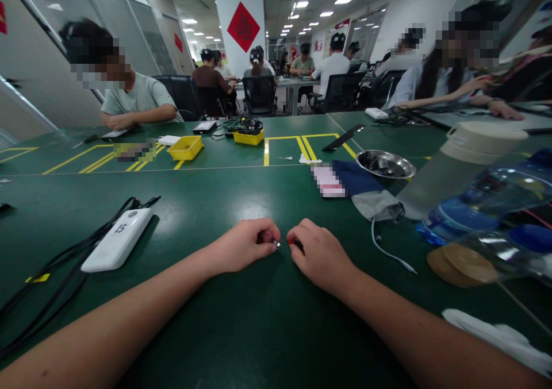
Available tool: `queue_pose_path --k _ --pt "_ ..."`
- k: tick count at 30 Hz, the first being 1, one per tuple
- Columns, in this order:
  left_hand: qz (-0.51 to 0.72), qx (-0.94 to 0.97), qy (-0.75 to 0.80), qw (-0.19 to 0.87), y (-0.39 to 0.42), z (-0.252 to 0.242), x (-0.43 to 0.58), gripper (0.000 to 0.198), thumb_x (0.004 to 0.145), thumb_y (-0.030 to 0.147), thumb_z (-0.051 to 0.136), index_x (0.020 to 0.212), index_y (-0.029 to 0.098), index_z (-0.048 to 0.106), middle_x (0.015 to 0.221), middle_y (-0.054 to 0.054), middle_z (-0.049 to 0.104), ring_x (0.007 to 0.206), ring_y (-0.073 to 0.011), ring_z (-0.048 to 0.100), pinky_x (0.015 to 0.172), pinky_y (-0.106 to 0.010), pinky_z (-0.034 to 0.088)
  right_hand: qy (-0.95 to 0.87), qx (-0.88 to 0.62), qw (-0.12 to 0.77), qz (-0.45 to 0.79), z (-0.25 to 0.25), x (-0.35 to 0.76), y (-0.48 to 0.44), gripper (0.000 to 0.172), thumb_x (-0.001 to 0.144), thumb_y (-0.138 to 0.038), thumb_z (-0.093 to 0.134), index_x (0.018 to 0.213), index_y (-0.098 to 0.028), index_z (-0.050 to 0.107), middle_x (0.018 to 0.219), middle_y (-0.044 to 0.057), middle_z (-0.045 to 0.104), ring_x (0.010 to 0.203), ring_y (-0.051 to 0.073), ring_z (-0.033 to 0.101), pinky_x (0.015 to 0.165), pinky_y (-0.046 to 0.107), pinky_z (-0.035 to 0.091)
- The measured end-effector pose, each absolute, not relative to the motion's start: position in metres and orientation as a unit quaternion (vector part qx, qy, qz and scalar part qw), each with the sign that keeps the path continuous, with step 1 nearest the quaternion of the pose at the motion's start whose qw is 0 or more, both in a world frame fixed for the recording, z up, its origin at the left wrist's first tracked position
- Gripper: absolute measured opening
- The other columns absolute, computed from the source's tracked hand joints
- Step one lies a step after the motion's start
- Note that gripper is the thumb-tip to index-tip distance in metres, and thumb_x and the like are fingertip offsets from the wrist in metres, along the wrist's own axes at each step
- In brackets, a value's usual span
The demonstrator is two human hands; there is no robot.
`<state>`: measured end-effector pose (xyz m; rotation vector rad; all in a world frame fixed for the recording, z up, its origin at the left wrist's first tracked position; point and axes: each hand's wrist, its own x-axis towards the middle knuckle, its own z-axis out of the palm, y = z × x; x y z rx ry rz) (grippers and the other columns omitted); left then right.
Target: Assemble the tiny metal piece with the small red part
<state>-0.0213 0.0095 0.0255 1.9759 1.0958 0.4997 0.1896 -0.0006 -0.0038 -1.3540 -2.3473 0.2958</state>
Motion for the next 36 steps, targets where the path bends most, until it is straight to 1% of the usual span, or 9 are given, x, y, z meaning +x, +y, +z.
queue_pose_path --k 3,7,9,12,16,21,26,31,36 --pt "0.195 0.719 0.435 0.505 0.004 0.028 -0.02 0.012 0.078 0.02 0.062 0.09 0.019 0.062 0.073 0.001 0.059 0.068 -0.013 0.057 0.061 -0.025 0.044 -0.839 -0.482 0.221 0.123 -0.003 0.189 -0.001 0.009 0.084 -0.014 0.056 0.087 -0.019 0.062 0.091 0.006 0.061 0.077 0.019 0.056 0.071 0.032 0.039" --pt "0.218 0.583 0.465 0.63 -0.003 0.028 -0.014 0.012 0.075 0.014 0.06 0.087 0.017 0.059 0.083 -0.002 0.064 0.083 -0.0173 0.067 0.071 -0.029 0.052 -0.82 -0.463 0.271 0.199 -0.005 0.191 0.0 0.014 0.083 -0.011 0.055 0.093 -0.02 0.061 0.087 0.003 0.063 0.075 0.017 0.058 0.069 0.03 0.042" --pt "0.242 0.54 0.472 0.653 -0.005 0.027 -0.01 0.013 0.074 0.011 0.06 0.086 0.017 0.058 0.08 -0.002 0.064 0.082 -0.0164 0.068 0.074 -0.029 0.052 -0.807 -0.451 0.301 0.233 -0.006 0.191 0.001 0.017 0.083 -0.01 0.055 0.096 -0.02 0.061 0.087 0.002 0.064 0.073 0.015 0.058 0.068 0.028 0.043" --pt "0.27 0.536 0.457 0.657 -0.005 0.025 -0.006 0.016 0.075 0.01 0.061 0.09 0.016 0.059 0.077 -0.002 0.064 0.075 -0.0142 0.066 0.074 -0.029 0.053 -0.793 -0.434 0.344 0.254 -0.006 0.192 0.002 0.017 0.082 -0.01 0.056 0.094 -0.02 0.063 0.087 0.002 0.063 0.074 0.015 0.059 0.067 0.027 0.045" --pt "0.297 0.546 0.431 0.654 -0.002 0.022 -0.004 0.022 0.076 0.012 0.065 0.098 0.015 0.059 0.084 -0.002 0.065 0.073 -0.0127 0.065 0.07 -0.028 0.052 -0.77 -0.438 0.371 0.279 -0.007 0.192 0.002 0.013 0.082 -0.013 0.057 0.091 -0.02 0.064 0.085 0.003 0.063 0.071 0.014 0.06 0.066 0.027 0.047" --pt "0.322 0.522 0.417 0.671 0.0 0.016 -0.005 0.021 0.078 0.013 0.067 0.098 0.014 0.06 0.088 -0.005 0.068 0.077 -0.0122 0.066 0.074 -0.027 0.051 -0.718 -0.443 0.378 0.382 -0.007 0.192 0.002 0.013 0.084 -0.016 0.056 0.095 -0.02 0.063 0.078 0.001 0.068 0.067 0.015 0.066 0.065 0.028 0.05" --pt "0.353 0.488 0.408 0.687 0.0 0.011 -0.007 0.022 0.078 0.014 0.07 0.1 0.015 0.063 0.091 -0.005 0.07 0.08 -0.0121 0.067 0.077 -0.027 0.051 -0.651 -0.446 0.392 0.473 -0.002 0.187 0.0 0.012 0.081 -0.014 0.056 0.09 -0.019 0.062 0.073 -0.001 0.066 0.058 0.013 0.065 0.059 0.027 0.051" --pt "0.378 0.446 0.406 0.702 0.003 0.01 -0.007 0.025 0.078 0.016 0.072 0.102 0.014 0.065 0.096 -0.008 0.071 0.085 -0.0143 0.069 0.083 -0.029 0.052 -0.474 -0.424 0.429 0.641 0.003 0.181 -0.001 0.016 0.074 -0.014 0.063 0.09 -0.018 0.06 0.082 0.002 0.069 0.071 0.016 0.07 0.069 0.03 0.055" --pt "0.393 0.437 0.428 0.686 0.005 0.008 -0.007 0.024 0.078 0.017 0.072 0.102 0.014 0.067 0.093 -0.006 0.07 0.083 -0.0133 0.069 0.084 -0.028 0.053 -0.402 -0.394 0.433 0.704 0.003 0.181 -0.001 0.016 0.075 -0.018 0.069 0.09 -0.017 0.062 0.091 0.005 0.071 0.085 0.018 0.072 0.08 0.032 0.055"
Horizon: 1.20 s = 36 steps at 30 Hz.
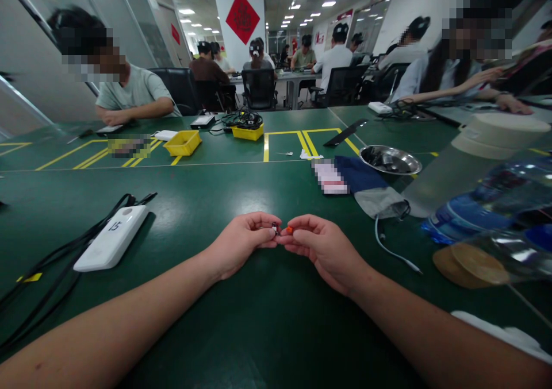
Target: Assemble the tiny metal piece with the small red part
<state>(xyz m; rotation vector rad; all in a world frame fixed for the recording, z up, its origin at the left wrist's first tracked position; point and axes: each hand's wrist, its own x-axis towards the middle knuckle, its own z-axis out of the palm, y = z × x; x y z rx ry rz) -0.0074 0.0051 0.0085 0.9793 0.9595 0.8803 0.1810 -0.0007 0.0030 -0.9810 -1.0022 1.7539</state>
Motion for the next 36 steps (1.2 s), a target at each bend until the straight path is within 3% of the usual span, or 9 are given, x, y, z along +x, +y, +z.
queue_pose_path --k 12,20,28,36 --pt "0.377 0.499 0.437 0.646 0.0013 0.0109 -0.0054 0.028 0.08 0.022 0.071 0.107 0.016 0.068 0.096 -0.006 0.071 0.082 -0.0135 0.067 0.081 -0.03 0.054 -0.377 -0.355 0.432 0.738 -0.0015 0.189 0.0056 0.015 0.075 -0.02 0.072 0.09 -0.016 0.07 0.089 0.005 0.072 0.079 0.016 0.069 0.083 0.035 0.054" --pt "0.391 0.471 0.438 0.658 0.0023 0.0083 -0.0061 0.027 0.083 0.021 0.068 0.109 0.014 0.068 0.099 -0.009 0.073 0.088 -0.0143 0.069 0.086 -0.028 0.053 -0.46 -0.404 0.463 0.64 -0.0017 0.1839 0.0045 0.021 0.073 -0.02 0.074 0.094 -0.016 0.07 0.088 0.004 0.07 0.072 0.013 0.064 0.068 0.029 0.05" --pt "0.386 0.478 0.453 0.646 0.0015 0.0098 -0.005 0.028 0.081 0.019 0.069 0.109 0.015 0.068 0.095 -0.008 0.074 0.083 -0.0131 0.069 0.077 -0.024 0.054 -0.503 -0.429 0.454 0.598 -0.0037 0.1841 0.0041 0.013 0.076 -0.02 0.07 0.088 -0.015 0.072 0.082 0.004 0.072 0.074 0.015 0.067 0.077 0.033 0.052" --pt "0.396 0.452 0.459 0.655 0.0011 0.009 -0.0047 0.024 0.083 0.022 0.067 0.106 0.014 0.07 0.096 -0.009 0.074 0.079 -0.0114 0.069 0.08 -0.024 0.054 -0.434 -0.403 0.456 0.665 0.0011 0.184 0.005 0.013 0.076 -0.023 0.069 0.086 -0.014 0.073 0.088 0.008 0.073 0.08 0.018 0.07 0.08 0.035 0.054"
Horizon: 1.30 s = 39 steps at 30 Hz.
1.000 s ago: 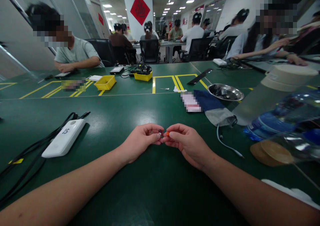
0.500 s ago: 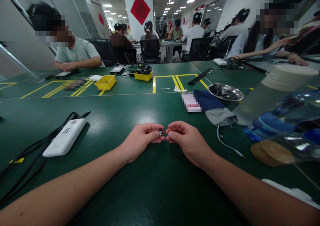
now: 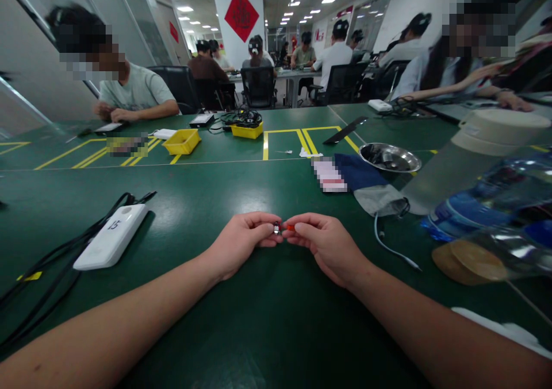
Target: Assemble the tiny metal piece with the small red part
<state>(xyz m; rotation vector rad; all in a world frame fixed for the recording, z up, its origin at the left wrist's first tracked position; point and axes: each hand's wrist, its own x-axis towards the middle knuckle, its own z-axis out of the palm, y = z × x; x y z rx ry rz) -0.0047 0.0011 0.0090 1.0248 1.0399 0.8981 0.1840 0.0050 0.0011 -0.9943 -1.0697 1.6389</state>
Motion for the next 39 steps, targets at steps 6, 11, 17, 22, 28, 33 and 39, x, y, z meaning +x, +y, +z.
queue_pose_path --k 6,11,17,22,28,33,39 --pt "0.402 0.433 0.451 0.669 0.0026 0.0066 -0.0055 0.022 0.084 0.019 0.066 0.105 0.013 0.07 0.097 -0.009 0.074 0.08 -0.0118 0.069 0.082 -0.024 0.055 -0.415 -0.4 0.451 0.682 0.001 0.1865 0.0059 0.013 0.074 -0.02 0.07 0.085 -0.015 0.074 0.088 0.008 0.074 0.081 0.018 0.07 0.082 0.036 0.055" --pt "0.396 0.439 0.443 0.674 0.0027 0.0057 -0.005 0.025 0.082 0.017 0.068 0.106 0.013 0.069 0.1 -0.01 0.073 0.087 -0.0139 0.07 0.085 -0.025 0.054 -0.432 -0.398 0.448 0.674 -0.0007 0.1852 0.0061 0.013 0.074 -0.019 0.072 0.086 -0.014 0.074 0.088 0.007 0.074 0.08 0.016 0.07 0.083 0.035 0.054" --pt "0.384 0.458 0.45 0.663 0.0023 0.0075 -0.0048 0.027 0.082 0.016 0.068 0.109 0.014 0.068 0.102 -0.01 0.073 0.088 -0.0148 0.07 0.081 -0.025 0.054 -0.441 -0.4 0.446 0.668 -0.0022 0.1846 0.0071 0.013 0.075 -0.019 0.072 0.088 -0.014 0.073 0.088 0.007 0.074 0.081 0.017 0.07 0.083 0.035 0.054" --pt "0.387 0.46 0.457 0.656 0.0019 0.0081 -0.0049 0.027 0.082 0.016 0.068 0.11 0.014 0.066 0.101 -0.01 0.073 0.087 -0.0148 0.07 0.078 -0.024 0.054 -0.447 -0.395 0.446 0.667 -0.0044 0.1857 0.0077 0.014 0.077 -0.02 0.071 0.09 -0.015 0.072 0.09 0.008 0.073 0.082 0.017 0.07 0.082 0.035 0.054" --pt "0.393 0.452 0.452 0.661 0.0023 0.0081 -0.0049 0.026 0.082 0.017 0.068 0.108 0.013 0.066 0.099 -0.01 0.073 0.088 -0.0145 0.07 0.08 -0.024 0.054 -0.438 -0.402 0.459 0.66 -0.002 0.1848 0.0058 0.013 0.074 -0.02 0.073 0.086 -0.015 0.072 0.087 0.007 0.073 0.081 0.017 0.07 0.081 0.035 0.055" --pt "0.394 0.456 0.45 0.658 0.0019 0.0094 -0.0051 0.025 0.081 0.016 0.069 0.105 0.012 0.067 0.096 -0.008 0.072 0.082 -0.0119 0.068 0.077 -0.023 0.054 -0.44 -0.399 0.462 0.658 -0.002 0.1849 0.0056 0.014 0.075 -0.021 0.073 0.088 -0.015 0.072 0.09 0.007 0.073 0.082 0.018 0.07 0.083 0.037 0.055" --pt "0.394 0.436 0.445 0.676 0.0025 0.0073 -0.0058 0.024 0.084 0.018 0.066 0.107 0.011 0.067 0.099 -0.011 0.073 0.084 -0.0131 0.069 0.084 -0.025 0.054 -0.44 -0.402 0.463 0.656 -0.001 0.1846 0.0057 0.015 0.074 -0.021 0.073 0.088 -0.015 0.072 0.089 0.008 0.073 0.081 0.018 0.07 0.083 0.037 0.054"
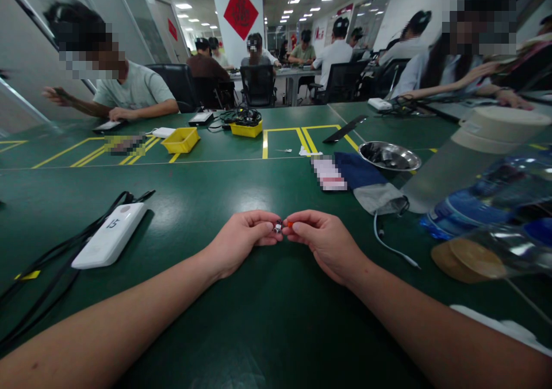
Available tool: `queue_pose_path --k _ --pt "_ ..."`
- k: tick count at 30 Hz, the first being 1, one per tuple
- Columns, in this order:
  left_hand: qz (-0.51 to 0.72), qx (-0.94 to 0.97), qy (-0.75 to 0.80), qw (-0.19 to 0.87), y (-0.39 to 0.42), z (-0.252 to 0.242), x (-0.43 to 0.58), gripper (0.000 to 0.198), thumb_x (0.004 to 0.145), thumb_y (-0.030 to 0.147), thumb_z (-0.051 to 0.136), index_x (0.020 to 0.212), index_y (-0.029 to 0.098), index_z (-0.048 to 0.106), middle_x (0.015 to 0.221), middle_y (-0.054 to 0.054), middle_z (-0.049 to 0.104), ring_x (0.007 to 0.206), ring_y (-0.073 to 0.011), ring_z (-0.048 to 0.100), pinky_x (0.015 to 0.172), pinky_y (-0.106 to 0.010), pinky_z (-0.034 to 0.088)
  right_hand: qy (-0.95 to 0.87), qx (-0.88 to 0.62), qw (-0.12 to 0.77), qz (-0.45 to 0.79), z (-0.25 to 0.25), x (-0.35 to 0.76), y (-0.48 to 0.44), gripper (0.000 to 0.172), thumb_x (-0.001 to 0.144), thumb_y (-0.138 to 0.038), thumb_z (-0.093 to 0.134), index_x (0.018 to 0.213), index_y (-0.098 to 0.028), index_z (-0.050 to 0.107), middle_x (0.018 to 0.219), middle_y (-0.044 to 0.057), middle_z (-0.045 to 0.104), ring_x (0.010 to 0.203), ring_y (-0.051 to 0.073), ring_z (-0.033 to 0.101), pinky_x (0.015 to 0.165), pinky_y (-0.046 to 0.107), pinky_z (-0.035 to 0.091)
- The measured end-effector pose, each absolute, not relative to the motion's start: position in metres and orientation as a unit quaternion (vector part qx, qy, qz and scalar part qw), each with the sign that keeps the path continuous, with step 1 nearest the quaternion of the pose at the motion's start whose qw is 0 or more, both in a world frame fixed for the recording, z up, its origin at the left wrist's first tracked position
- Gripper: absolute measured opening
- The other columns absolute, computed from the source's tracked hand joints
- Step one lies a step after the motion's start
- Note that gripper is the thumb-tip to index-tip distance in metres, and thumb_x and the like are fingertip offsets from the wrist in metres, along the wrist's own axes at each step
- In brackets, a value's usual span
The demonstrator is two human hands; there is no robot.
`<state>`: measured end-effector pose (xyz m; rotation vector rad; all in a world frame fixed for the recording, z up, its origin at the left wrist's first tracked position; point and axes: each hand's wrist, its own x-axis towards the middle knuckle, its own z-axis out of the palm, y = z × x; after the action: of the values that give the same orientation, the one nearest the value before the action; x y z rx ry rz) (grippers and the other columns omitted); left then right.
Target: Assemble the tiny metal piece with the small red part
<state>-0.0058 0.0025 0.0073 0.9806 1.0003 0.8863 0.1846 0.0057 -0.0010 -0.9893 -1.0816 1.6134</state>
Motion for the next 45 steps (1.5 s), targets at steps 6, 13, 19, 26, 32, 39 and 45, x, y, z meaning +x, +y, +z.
queue_pose_path --k 6,13,19,26,32,39,45 --pt "0.396 0.429 0.443 0.68 0.0031 0.0083 -0.0045 0.023 0.082 0.016 0.069 0.103 0.011 0.067 0.097 -0.011 0.073 0.085 -0.0144 0.07 0.083 -0.026 0.055 -0.441 -0.402 0.462 0.656 -0.0006 0.1844 0.0048 0.013 0.075 -0.021 0.073 0.087 -0.015 0.072 0.088 0.007 0.073 0.08 0.017 0.069 0.081 0.036 0.054" --pt "0.374 0.467 0.45 0.663 0.0021 0.0111 -0.0038 0.024 0.08 0.016 0.069 0.104 0.013 0.067 0.095 -0.009 0.073 0.082 -0.0142 0.069 0.076 -0.025 0.054 -0.453 -0.404 0.46 0.648 -0.0015 0.1846 0.0048 0.013 0.076 -0.021 0.072 0.088 -0.016 0.072 0.089 0.006 0.073 0.077 0.016 0.067 0.081 0.036 0.053" --pt "0.359 0.476 0.437 0.674 0.0019 0.013 -0.0045 0.023 0.084 0.015 0.065 0.107 0.013 0.065 0.096 -0.008 0.072 0.084 -0.0136 0.069 0.079 -0.026 0.054 -0.462 -0.392 0.467 0.645 -0.0066 0.185 0.0055 0.013 0.077 -0.02 0.07 0.09 -0.016 0.072 0.088 0.006 0.072 0.076 0.016 0.067 0.08 0.035 0.052" --pt "0.37 0.456 0.423 0.69 0.0018 0.0118 -0.0056 0.022 0.083 0.016 0.066 0.105 0.013 0.066 0.097 -0.009 0.072 0.084 -0.0143 0.069 0.08 -0.026 0.054 -0.458 -0.4 0.461 0.646 -0.004 0.1843 0.0055 0.012 0.075 -0.019 0.072 0.087 -0.016 0.073 0.085 0.006 0.072 0.077 0.016 0.066 0.081 0.036 0.052" --pt "0.402 0.42 0.421 0.696 0.0017 0.0131 -0.0048 0.02 0.082 0.015 0.067 0.101 0.012 0.067 0.092 -0.009 0.073 0.083 -0.0152 0.07 0.078 -0.025 0.055 -0.459 -0.396 0.452 0.654 -0.0024 0.1849 0.0057 0.011 0.076 -0.02 0.07 0.086 -0.016 0.074 0.085 0.007 0.073 0.079 0.017 0.067 0.082 0.036 0.051" --pt "0.414 0.416 0.421 0.692 0.0012 0.0124 -0.0047 0.021 0.08 0.015 0.07 0.1 0.012 0.068 0.093 -0.009 0.072 0.082 -0.015 0.07 0.078 -0.025 0.056 -0.453 -0.389 0.45 0.664 -0.0026 0.1853 0.0065 0.012 0.076 -0.022 0.071 0.087 -0.016 0.074 0.086 0.007 0.073 0.08 0.017 0.067 0.083 0.037 0.051" --pt "0.414 0.424 0.42 0.688 0.001 0.0119 -0.0045 0.019 0.081 0.015 0.069 0.1 0.012 0.067 0.092 -0.008 0.072 0.084 -0.0145 0.07 0.08 -0.024 0.056 -0.451 -0.39 0.448 0.666 -0.0022 0.1864 0.006 0.012 0.076 -0.021 0.071 0.086 -0.016 0.074 0.086 0.007 0.073 0.079 0.017 0.067 0.083 0.037 0.052"
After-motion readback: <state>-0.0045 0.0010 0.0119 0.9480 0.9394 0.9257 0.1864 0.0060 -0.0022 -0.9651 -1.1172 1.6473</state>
